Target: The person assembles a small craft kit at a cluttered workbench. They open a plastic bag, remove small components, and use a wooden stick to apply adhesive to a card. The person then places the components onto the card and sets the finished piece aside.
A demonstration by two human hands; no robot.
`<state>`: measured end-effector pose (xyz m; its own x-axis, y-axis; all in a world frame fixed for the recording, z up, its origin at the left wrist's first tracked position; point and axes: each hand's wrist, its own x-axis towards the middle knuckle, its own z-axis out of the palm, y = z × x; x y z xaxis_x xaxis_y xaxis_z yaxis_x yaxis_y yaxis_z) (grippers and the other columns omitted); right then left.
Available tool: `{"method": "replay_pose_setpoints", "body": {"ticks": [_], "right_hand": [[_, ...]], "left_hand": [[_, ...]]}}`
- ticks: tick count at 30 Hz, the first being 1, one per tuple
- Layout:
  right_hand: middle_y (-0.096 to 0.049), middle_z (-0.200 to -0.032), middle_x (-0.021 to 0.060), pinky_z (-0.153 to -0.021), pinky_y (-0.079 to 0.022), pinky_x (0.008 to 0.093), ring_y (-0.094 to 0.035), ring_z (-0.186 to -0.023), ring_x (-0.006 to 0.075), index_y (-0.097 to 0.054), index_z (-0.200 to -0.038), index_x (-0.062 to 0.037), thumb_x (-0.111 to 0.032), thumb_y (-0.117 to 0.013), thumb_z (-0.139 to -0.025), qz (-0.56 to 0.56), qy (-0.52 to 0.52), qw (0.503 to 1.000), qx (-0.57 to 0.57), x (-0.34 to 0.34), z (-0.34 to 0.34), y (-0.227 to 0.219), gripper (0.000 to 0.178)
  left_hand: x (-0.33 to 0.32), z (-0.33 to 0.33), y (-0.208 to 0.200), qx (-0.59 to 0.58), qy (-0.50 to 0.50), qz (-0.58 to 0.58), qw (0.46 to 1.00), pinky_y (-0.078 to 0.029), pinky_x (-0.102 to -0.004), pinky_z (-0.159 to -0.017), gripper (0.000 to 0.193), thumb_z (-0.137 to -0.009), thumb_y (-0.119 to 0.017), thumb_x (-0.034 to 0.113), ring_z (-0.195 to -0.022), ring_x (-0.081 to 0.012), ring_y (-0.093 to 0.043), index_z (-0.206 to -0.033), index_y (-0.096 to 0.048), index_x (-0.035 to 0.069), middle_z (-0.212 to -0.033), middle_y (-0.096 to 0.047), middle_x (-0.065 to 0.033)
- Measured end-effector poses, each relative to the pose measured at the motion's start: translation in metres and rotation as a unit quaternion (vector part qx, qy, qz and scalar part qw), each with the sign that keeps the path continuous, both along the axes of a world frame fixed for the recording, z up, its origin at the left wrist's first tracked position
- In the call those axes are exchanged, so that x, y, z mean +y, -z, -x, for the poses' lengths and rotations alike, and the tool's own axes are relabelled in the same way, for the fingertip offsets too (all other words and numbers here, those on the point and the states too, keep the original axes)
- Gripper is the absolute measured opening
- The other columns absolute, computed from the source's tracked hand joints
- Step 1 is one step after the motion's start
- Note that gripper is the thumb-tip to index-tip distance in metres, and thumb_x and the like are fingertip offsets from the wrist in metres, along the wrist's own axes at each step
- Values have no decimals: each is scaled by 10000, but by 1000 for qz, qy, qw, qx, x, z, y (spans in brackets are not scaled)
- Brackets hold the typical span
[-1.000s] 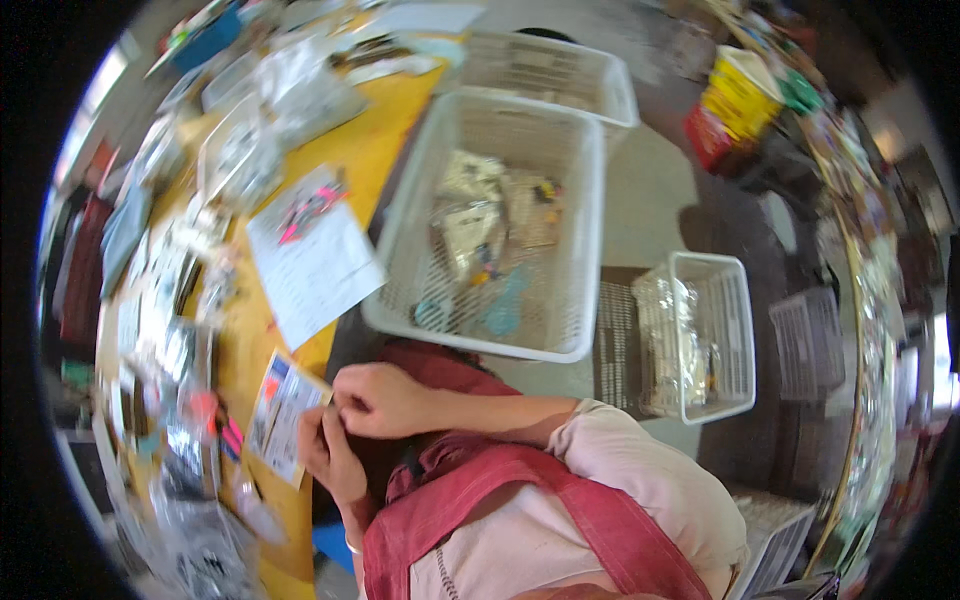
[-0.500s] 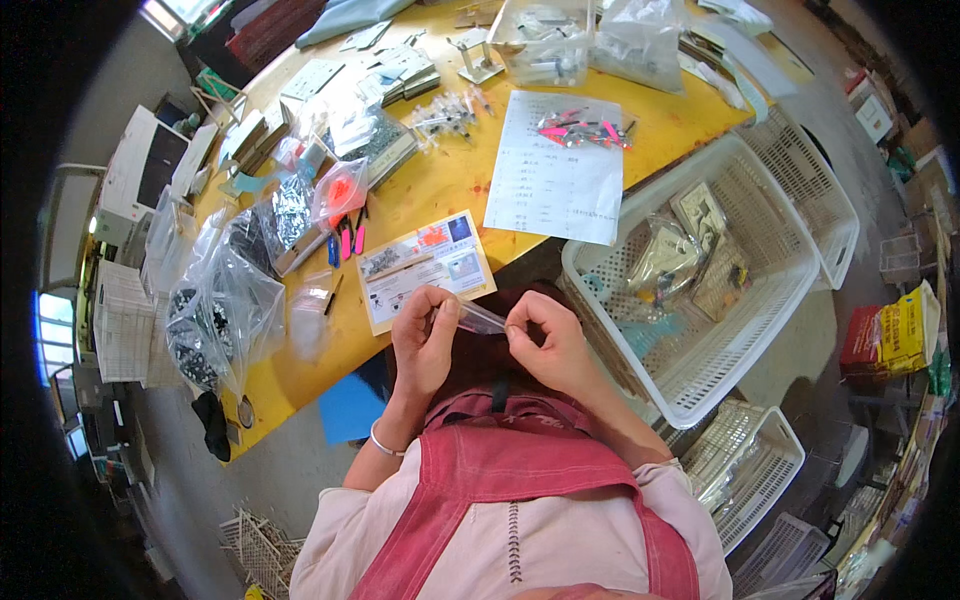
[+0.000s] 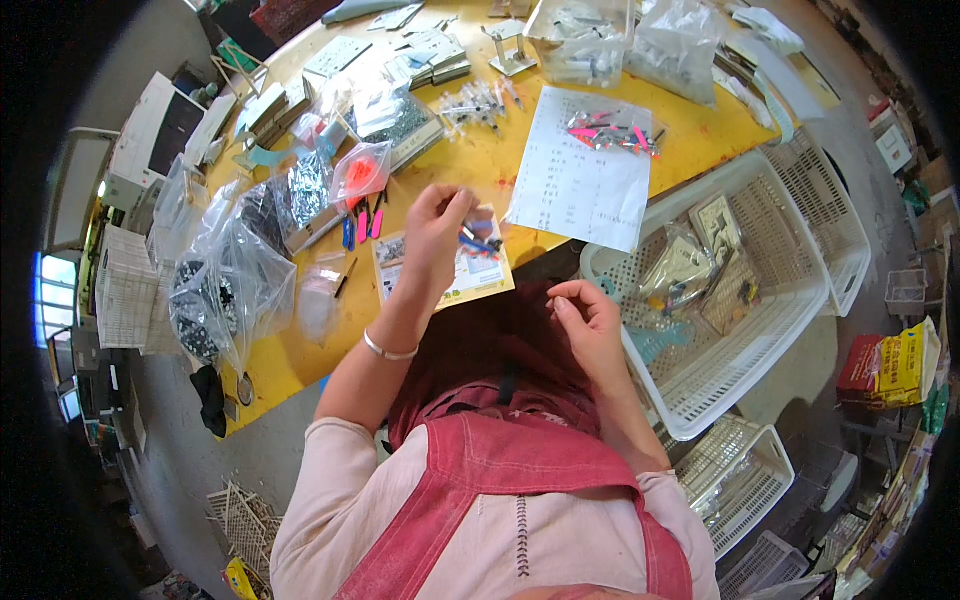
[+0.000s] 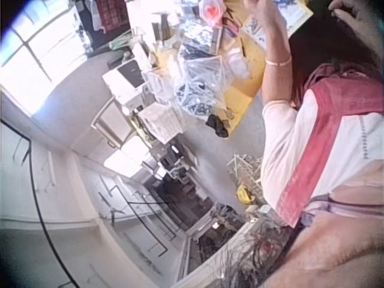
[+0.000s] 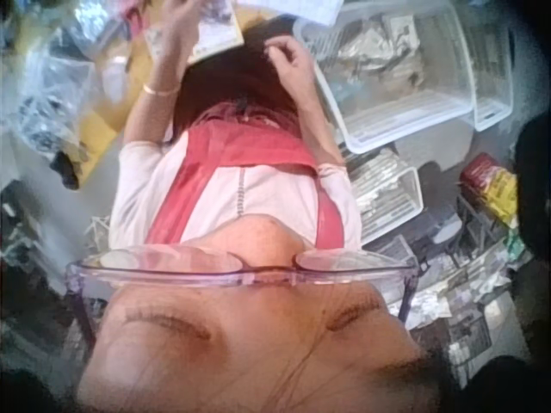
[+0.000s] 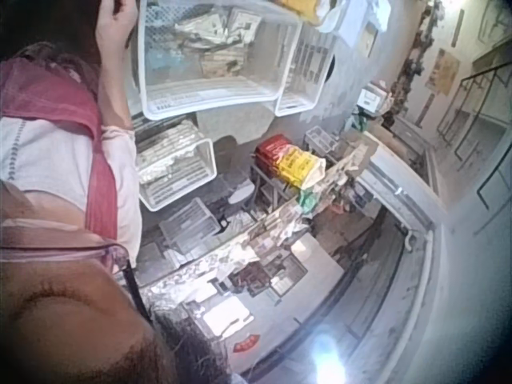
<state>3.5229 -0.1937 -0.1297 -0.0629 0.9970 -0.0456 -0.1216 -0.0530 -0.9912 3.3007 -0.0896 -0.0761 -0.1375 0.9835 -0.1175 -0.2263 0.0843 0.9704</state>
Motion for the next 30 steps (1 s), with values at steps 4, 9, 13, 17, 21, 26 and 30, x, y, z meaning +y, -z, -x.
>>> {"method": "replay_pose_setpoints", "body": {"ticks": [4, 9, 13, 17, 21, 26, 30], "right_hand": [[-708, -960, 18, -772, -517, 242, -636, -864, 80, -700, -1098, -10, -55, -630, -1020, 5, 38, 999, 14, 2, -18, 22, 114], [-701, -906, 5, -762, -494, 249, -612, -833, 67, -705, -1047, 10, -48, -638, -987, 29, 77, 996, -16, 1, -33, 32, 108], [-709, -909, 18, -743, -509, 240, -639, -820, 78, -705, -1067, 0, -44, -630, -1006, 30, 94, 995, -10, 6, -38, 43, 107], [-710, -903, 20, -720, -502, 237, -630, -794, 73, -703, -1062, -1, -43, -630, -1004, 48, 99, 994, -11, 8, -42, 47, 103], [-700, -905, 9, -735, -479, 236, -597, -815, 52, -704, -1061, -1, -54, -636, -995, 51, 99, 992, -59, 9, -52, 60, 109], [-710, -933, 16, -731, -507, 233, -631, -814, 78, -707, -1064, -6, -52, -630, -1002, 100, 85, 991, -11, 4, -50, 54, 110], [-710, -938, 22, -721, -516, 237, -635, -806, 79, -704, -1063, -2, -41, -622, -1012, 106, 70, 992, -19, 6, -50, 71, 104]], "left_hand": [[57, -27, 7, 17, 27, -15, 999, -624, -362, -689, 198, -1008, -635, 108, -885, -232, -734, -1103, -618, -65, -995, -681, -143], [123, -68, 18, -33, 83, 17, 996, -629, -375, -767, 300, -1011, -676, 132, -996, -260, -733, -1212, -603, -79, -1073, -664, -150], [178, -94, 32, 98, 54, -75, 991, -574, -342, -870, 379, -929, -711, 100, -1046, -249, -707, -1262, -636, -64, -1146, -702, -156], [201, -69, 51, 287, -13, -197, 937, -555, -340, -886, 323, -919, -712, 100, -997, -218, -701, -1215, -678, -26, -1111, -728, -130], [191, -3, 17, 291, -3, -250, 924, -570, -322, -867, 240, -992, -673, 78, -981, -174, -704, -1214, -674, -11, -1081, -732, -90], [75, 91, -48, 278, -65, -254, 924, -586, -286, -833, 238, -1005, -670, 42, -917, -139, -733, -1229, -648, -34, -992, -743, -86], [-7, 164, -54, 398, -191, -228, 868, -570, -265, -777, 157, -1003, -659, 42, -856, -119, -710, -1148, -671, -18, -946, -734, -68]]}}
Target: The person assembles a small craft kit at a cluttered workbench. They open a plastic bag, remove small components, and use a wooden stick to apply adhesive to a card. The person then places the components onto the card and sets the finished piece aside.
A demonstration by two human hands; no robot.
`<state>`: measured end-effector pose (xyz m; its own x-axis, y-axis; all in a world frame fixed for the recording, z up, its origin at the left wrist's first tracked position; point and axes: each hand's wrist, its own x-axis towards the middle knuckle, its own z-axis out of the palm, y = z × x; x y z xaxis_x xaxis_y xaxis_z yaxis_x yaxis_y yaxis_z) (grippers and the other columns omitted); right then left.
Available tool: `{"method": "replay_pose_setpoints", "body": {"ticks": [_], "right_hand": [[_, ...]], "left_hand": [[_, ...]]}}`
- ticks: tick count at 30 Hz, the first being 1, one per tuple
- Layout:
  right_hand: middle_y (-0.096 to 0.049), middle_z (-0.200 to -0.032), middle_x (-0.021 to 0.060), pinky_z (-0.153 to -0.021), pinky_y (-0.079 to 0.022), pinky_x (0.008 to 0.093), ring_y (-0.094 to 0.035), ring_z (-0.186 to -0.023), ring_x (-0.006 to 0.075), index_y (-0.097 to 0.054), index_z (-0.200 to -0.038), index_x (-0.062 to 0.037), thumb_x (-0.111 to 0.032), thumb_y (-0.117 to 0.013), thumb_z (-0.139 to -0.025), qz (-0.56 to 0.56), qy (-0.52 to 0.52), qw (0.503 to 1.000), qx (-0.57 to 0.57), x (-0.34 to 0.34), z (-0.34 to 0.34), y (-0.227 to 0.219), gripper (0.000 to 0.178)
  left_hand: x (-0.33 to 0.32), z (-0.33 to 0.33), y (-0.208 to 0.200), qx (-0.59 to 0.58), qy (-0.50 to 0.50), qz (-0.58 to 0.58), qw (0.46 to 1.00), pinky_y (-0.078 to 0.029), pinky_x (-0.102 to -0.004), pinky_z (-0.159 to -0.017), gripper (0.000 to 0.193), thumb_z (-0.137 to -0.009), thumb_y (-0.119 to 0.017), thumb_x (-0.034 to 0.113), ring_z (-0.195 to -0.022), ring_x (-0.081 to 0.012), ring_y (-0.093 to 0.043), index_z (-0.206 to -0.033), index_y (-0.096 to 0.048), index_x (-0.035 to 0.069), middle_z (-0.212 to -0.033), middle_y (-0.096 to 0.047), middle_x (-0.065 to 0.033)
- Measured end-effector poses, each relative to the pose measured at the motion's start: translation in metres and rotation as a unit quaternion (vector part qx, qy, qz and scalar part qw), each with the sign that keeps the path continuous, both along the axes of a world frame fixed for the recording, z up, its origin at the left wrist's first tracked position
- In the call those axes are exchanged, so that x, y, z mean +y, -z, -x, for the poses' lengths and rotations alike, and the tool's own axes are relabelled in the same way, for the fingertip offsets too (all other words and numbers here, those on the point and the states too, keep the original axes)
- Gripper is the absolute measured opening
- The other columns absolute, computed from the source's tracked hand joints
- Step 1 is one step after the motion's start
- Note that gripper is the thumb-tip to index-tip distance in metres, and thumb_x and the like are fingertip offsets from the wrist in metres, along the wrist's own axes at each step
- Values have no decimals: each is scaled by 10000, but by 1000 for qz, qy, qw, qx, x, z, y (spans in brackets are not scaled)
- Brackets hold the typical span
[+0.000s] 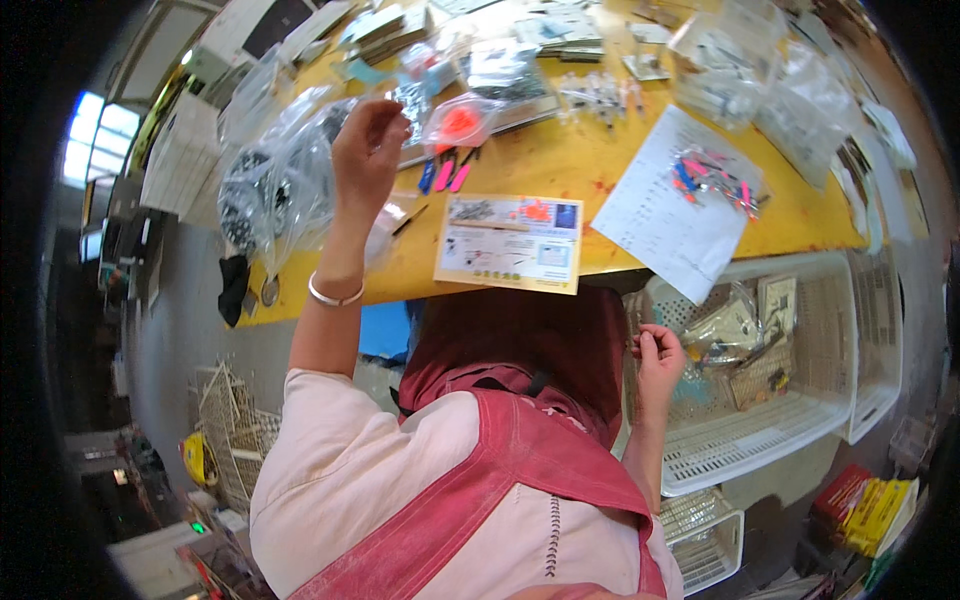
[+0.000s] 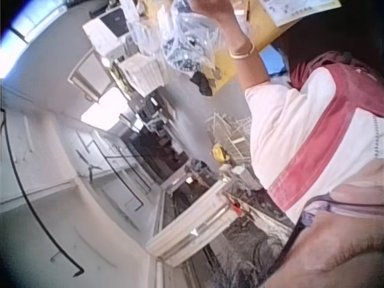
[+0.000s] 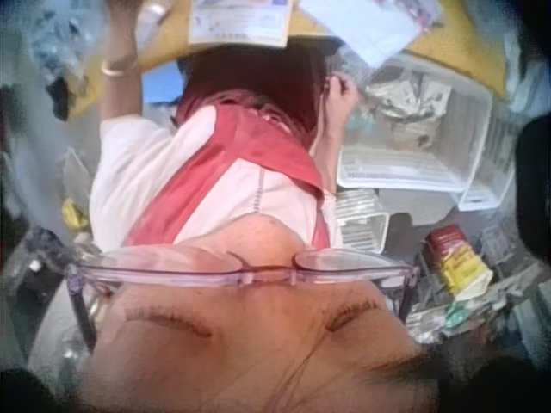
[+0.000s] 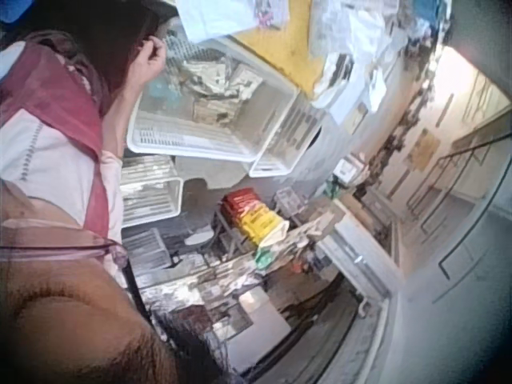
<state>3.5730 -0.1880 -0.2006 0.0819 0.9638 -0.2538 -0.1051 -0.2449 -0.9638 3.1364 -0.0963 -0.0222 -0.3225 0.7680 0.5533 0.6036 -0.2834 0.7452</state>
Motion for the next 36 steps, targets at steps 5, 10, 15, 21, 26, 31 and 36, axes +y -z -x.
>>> {"method": "replay_pose_setpoints", "body": {"ticks": [5, 10, 15, 21, 26, 31, 36], "right_hand": [[-701, -927, 19, -723, -517, 238, -635, -809, 82, -700, -1060, -1, -40, -624, -1019, -12, -49, 999, -2, 2, 22, 3, 95], [-694, -918, 11, -722, -508, 232, -624, -806, 79, -698, -1055, -4, -40, -624, -1017, -21, -74, 997, -32, -4, 45, -10, 90], [-679, -903, -5, -714, -481, 231, -598, -806, 63, -699, -1057, -3, -47, -635, -1011, -23, -87, 994, -53, -17, 61, -10, 91], [-677, -904, -10, -719, -472, 234, -584, -809, 58, -706, -1052, 5, -46, -643, -1002, -46, -91, 991, -82, -28, 86, -24, 96], [-683, -904, -4, -752, -495, 247, -603, -823, 79, -712, -1040, 6, -45, -639, -1002, -62, -103, 986, -114, -30, 96, -24, 96], [-743, -1002, 55, -800, -543, 276, -681, -911, 115, -723, -1137, 12, -82, -653, -1015, -42, -180, 981, -68, -32, 127, -61, 169], [-729, -992, 24, -754, -528, 244, -647, -890, 80, -686, -1229, 10, -144, -674, -1025, 19, -327, 942, 66, -34, 187, -122, 257]], "left_hand": [[-101, 34, 34, 23, -84, 189, 978, -558, -302, -746, 164, -993, -657, 64, -810, -196, -710, -1132, -681, -20, -972, -745, -106], [-143, 30, 80, 295, -175, 125, 931, -557, -417, -896, 296, -931, -726, 129, -1008, -385, -689, -1191, -703, -10, -1190, -717, -190], [-147, 55, 117, 278, -221, 153, 922, -540, -431, -938, 233, -882, -758, 114, -1073, -373, -667, -1098, -762, 27, -1184, -723, -160], [-147, 70, 132, 220, -215, 71, 949, -551, -433, -917, 148, -876, -755, 61, -1019, -354, -689, -1019, -770, 30, -1085, -748, -132], [-152, 63, 125, 121, -188, 28, 974, -560, -407, -896, 135, -877, -723, -30, -1016, -339, -699, -1004, -752, 9, -1080, -742, -154], [-161, 29, 91, 125, -133, -15, 983, -566, -398, -880, 127, -882, -738, -42, -1029, -322, -701, -989, -750, 24, -1118, -728, -155], [-169, -35, 72, 201, 139, -49, 968, -566, -424, -858, 209, -755, -756, -21, -997, -341, -689, -954, -748, 43, -1120, -707, -149]]}}
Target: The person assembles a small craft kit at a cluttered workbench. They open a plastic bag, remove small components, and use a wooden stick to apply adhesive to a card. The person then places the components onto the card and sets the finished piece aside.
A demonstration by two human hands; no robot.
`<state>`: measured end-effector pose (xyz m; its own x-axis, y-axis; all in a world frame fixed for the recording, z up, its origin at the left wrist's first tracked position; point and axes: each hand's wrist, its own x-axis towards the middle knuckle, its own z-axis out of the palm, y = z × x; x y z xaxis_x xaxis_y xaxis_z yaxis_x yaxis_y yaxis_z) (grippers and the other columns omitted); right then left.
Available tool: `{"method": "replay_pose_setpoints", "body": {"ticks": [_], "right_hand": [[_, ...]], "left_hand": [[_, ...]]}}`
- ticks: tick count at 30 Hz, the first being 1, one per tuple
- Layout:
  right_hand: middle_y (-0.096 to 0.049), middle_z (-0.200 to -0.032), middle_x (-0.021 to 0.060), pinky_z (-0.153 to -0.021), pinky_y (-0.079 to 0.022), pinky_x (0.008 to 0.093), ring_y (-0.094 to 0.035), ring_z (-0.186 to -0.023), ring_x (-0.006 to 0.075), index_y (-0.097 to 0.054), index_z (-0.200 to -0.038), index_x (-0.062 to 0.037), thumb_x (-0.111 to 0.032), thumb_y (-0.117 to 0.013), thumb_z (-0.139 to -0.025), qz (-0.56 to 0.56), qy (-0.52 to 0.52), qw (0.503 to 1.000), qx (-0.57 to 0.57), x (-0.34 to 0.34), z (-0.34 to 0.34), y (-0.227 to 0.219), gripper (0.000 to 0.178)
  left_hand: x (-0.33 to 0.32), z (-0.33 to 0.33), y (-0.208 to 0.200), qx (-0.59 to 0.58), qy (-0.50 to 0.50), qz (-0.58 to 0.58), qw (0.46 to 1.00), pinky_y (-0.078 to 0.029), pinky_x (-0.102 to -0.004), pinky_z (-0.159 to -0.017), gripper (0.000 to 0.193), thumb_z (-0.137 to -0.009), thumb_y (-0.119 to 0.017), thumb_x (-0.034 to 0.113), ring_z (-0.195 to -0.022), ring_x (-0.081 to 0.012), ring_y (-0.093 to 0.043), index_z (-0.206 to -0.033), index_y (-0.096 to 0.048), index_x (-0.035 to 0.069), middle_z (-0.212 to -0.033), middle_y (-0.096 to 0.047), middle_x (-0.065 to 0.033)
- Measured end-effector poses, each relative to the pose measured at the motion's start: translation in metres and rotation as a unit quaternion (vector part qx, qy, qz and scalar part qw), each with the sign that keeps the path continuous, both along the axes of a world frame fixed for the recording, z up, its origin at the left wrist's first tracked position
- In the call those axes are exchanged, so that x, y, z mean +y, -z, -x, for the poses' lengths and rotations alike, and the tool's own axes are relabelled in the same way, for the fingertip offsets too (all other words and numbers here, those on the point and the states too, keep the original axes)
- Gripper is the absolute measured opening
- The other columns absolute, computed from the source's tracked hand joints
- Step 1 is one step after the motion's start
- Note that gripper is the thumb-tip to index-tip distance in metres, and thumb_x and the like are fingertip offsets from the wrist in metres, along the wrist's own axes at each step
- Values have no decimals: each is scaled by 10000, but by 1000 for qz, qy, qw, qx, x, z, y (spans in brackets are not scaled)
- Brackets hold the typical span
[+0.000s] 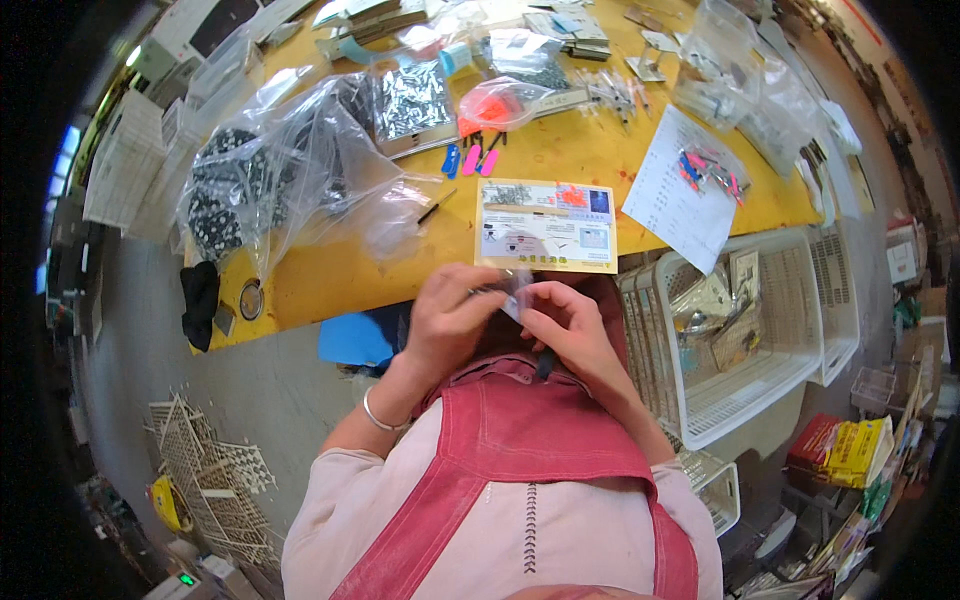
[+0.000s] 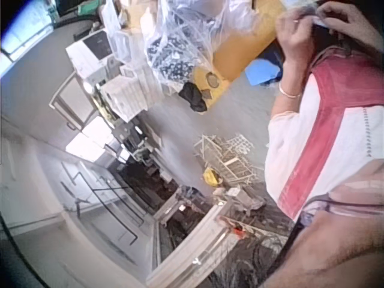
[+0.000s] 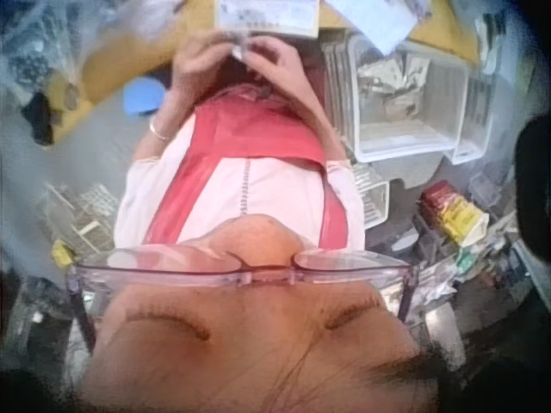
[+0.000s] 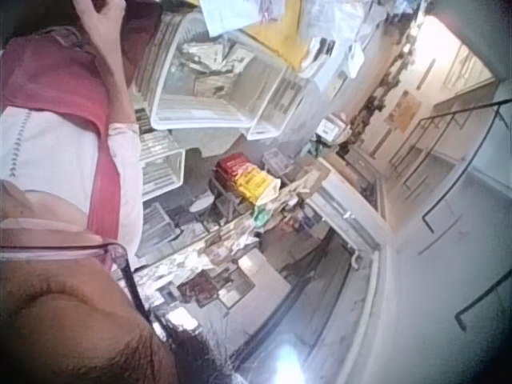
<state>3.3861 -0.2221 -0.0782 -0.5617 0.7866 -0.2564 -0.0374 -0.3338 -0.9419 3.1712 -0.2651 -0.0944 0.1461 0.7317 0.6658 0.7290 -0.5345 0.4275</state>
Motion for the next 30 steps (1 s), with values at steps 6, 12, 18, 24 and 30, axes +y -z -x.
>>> {"method": "replay_pose_setpoints", "body": {"ticks": [6, 12, 18, 24, 30], "right_hand": [[-691, -827, -11, -606, -440, 209, -556, -676, 34, -723, -1063, -18, -149, -680, -1038, -6, 59, 998, -28, -3, -6, 22, 140], [-691, -793, -38, -568, -428, 211, -551, -658, 15, -743, -978, -8, -136, -730, -999, -19, 102, 994, -19, -6, -11, 20, 131], [-634, -778, -36, -575, -398, 202, -516, -646, 16, -694, -974, -37, -144, -701, -1019, 19, 96, 995, -20, -5, -17, 11, 116], [-622, -813, -35, -616, -430, 249, -516, -720, 38, -644, -894, -13, -87, -698, -988, -121, 86, 987, -66, -8, -20, 25, 131], [-630, -763, 147, -619, -492, 353, -618, -679, 201, -626, -869, 14, -104, -731, -907, -218, -4, 965, -145, -19, -10, 33, 162]], "left_hand": [[-6, -17, 4, -135, -30, 116, 984, -548, -381, -959, 446, -852, -767, 14, -1096, -318, -682, -1279, -639, 20, -1243, -652, -170], [-7, -22, 14, -545, 85, 402, 731, -573, -277, -811, 312, -999, -724, 103, -894, -121, -678, -1260, -594, -8, -1016, -697, -54], [-6, -25, 13, -531, 26, 378, 758, -555, -263, -689, 165, -985, -731, 80, -749, -113, -649, -1100, -655, -9, -892, -696, -33], [-13, -26, 13, -281, -112, 151, 941, -530, -307, -710, 183, -926, -766, 78, -803, -187, -670, -1073, -687, 5, -928, -690, -105], [-25, -32, 12, -233, 80, 321, 915, -538, -309, -689, 126, -992, -702, 104, -761, -182, -676, -1021, -691, -19, -851, -689, -102]]}}
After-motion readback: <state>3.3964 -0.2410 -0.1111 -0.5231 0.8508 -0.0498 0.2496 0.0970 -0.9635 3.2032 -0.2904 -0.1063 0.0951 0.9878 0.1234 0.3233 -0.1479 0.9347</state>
